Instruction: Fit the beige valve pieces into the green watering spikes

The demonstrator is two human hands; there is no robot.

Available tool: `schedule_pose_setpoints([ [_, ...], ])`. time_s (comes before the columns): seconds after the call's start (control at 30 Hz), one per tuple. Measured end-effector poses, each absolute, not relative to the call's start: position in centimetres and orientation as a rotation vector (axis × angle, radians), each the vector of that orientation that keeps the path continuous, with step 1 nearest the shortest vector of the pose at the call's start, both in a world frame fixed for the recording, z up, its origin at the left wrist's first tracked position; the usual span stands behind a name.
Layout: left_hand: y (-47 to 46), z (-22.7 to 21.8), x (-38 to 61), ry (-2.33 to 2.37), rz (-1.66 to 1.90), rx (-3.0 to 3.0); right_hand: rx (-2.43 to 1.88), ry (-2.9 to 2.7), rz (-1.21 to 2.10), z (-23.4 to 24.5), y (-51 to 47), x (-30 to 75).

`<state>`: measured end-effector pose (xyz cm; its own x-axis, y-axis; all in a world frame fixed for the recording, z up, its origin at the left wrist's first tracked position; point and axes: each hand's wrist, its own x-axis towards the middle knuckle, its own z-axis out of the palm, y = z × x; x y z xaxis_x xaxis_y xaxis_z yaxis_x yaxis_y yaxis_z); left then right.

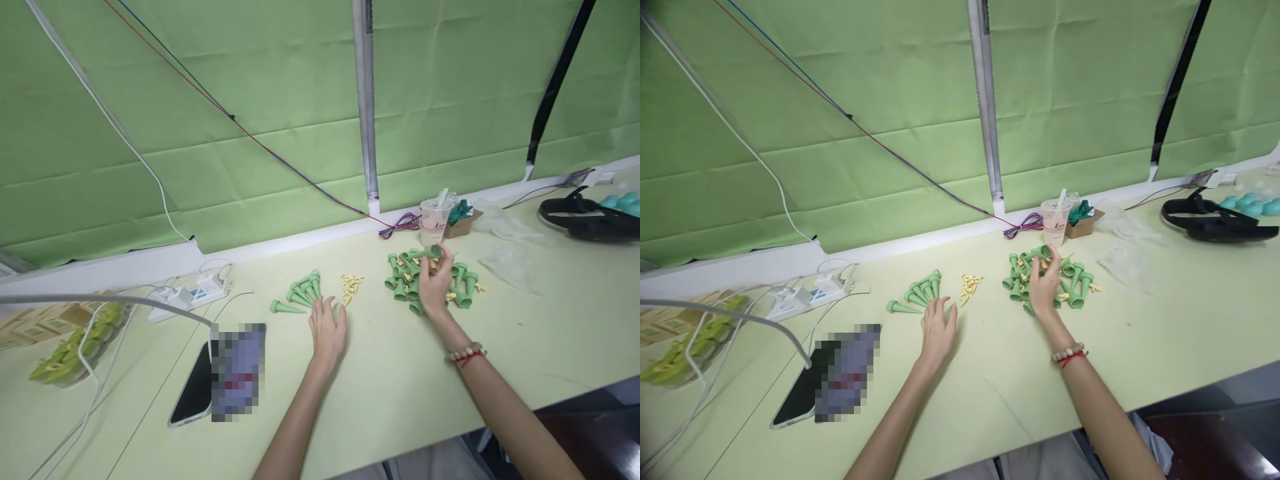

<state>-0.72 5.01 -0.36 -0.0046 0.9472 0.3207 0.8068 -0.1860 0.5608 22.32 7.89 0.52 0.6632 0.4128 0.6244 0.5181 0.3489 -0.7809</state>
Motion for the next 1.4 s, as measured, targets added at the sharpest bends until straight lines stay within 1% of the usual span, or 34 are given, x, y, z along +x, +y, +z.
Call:
schedule_pose_setpoints([
  [0.07, 5.0, -0.6, -0.7, 1.855, 0.916, 2.071, -1.332, -0.974, -0.255, 0.0, 8.2, 23.8],
  [0.1, 5.0, -0.7, -0.6, 1.856, 0.898, 2.081, -1.367, -1.018, -0.287, -0.3, 8.3, 24.3],
  [0.23, 5.0, -0.7, -0.7, 1.870, 0.850, 2.117, -1.538, -1.220, -0.227, -1.7, 8.9, 25.0],
  [0.37, 5.3, -1.0, -0.9, 1.922, 0.818, 2.113, -1.669, -1.260, -0.222, -2.5, 9.3, 24.7],
  [0.5, 5.9, -1.7, -1.5, 1.972, 0.820, 2.184, -1.563, -1.288, -0.337, -2.3, 9.1, 23.8],
  [0.7, 6.5, -2.3, -1.8, 1.921, 0.731, 2.319, -1.357, -1.500, -0.320, -1.5, 8.1, 20.7],
  [0.87, 6.4, -2.0, -1.5, 1.892, 0.874, 2.396, -1.279, -1.617, -0.373, -0.6, 7.1, 19.4],
  [0.97, 6.7, -2.6, -1.6, 1.882, 0.833, 2.463, -1.254, -1.673, -0.305, -0.4, 6.5, 19.1],
  [1.07, 7.0, -3.4, -1.7, 1.849, 0.728, 2.512, -1.223, -1.834, -0.174, -0.7, 6.0, 18.4],
  [1.13, 6.9, -3.6, -1.6, 1.863, 0.722, 2.531, -1.202, -1.942, -0.159, -1.0, 5.9, 18.0],
  [1.23, 6.4, -3.0, -1.1, 1.965, 0.775, 2.525, -1.195, -1.972, -0.247, -1.4, 6.2, 18.2],
  [1.4, 5.5, -1.5, -0.6, 2.093, 0.748, 2.494, -1.272, -1.813, -0.507, -1.8, 7.5, 20.5],
])
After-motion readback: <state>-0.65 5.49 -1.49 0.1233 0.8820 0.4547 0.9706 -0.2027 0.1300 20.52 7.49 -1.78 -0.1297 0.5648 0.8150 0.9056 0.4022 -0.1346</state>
